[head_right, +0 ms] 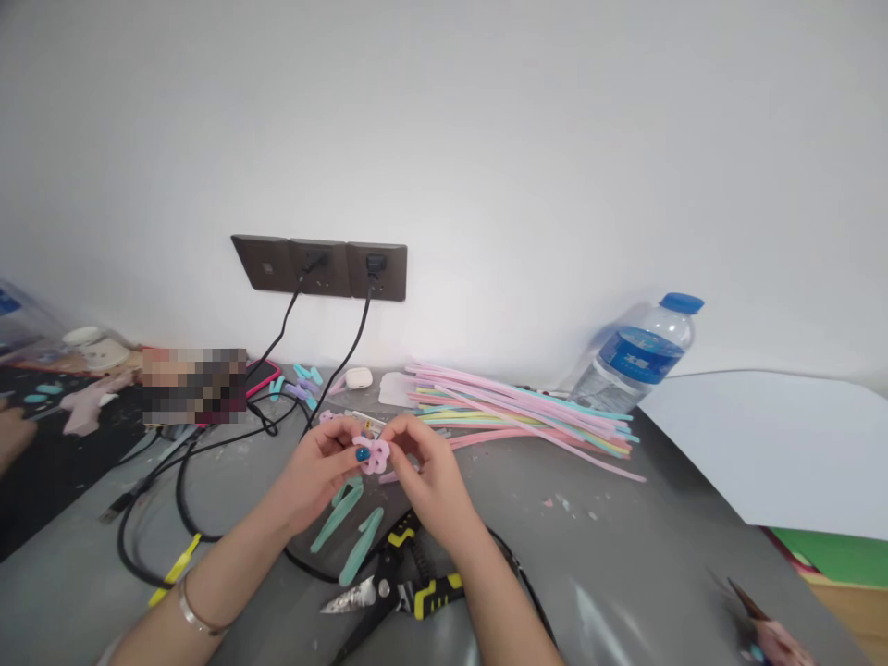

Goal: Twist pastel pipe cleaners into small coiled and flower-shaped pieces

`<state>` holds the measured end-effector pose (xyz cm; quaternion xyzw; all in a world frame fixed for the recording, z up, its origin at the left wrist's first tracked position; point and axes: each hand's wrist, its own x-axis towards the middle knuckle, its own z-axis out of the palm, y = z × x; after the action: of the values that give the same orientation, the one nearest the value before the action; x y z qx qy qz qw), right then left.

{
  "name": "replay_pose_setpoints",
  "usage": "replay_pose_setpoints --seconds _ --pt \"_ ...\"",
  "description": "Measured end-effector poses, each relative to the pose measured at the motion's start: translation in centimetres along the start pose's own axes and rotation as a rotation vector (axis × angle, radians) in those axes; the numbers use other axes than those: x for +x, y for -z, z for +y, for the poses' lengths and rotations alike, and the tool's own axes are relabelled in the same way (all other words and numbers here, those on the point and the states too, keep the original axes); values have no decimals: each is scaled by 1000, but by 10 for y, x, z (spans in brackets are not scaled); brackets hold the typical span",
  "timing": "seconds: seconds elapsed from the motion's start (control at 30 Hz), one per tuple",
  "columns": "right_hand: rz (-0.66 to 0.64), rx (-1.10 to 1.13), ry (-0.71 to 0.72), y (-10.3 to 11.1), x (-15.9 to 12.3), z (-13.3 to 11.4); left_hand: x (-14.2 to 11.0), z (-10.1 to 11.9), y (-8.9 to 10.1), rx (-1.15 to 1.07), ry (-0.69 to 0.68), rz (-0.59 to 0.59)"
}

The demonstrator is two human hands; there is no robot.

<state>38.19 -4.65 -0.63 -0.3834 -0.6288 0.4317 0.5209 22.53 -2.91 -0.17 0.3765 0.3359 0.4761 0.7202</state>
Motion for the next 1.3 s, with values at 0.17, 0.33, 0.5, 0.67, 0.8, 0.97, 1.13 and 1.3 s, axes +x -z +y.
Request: replay_pose_setpoints --seconds 0.17,0.33,0.5,0.67,0.8,0.97,1.13,1.3 --pt "86 -48 38 -5 0 6 2 -3 -6 -90 1 125" --pt "63 60 9 -7 2 8 5 -5 -2 -81 -78 222" --pt "28 170 -143 -7 3 8 5 -6 1 122 -128 212" --pt "84 210 -282 -5 4 13 4 -7 2 214 -80 114" --pt "58 198 -297 1 6 14 5 -1 7 182 50 23" --pt "10 179 -319 8 7 13 4 4 11 294 76 -5" --pt "-11 208 -344 8 7 16 5 3 10 494 -8 -35" --pt "-68 215 -385 9 6 12 7 8 14 567 -82 -45"
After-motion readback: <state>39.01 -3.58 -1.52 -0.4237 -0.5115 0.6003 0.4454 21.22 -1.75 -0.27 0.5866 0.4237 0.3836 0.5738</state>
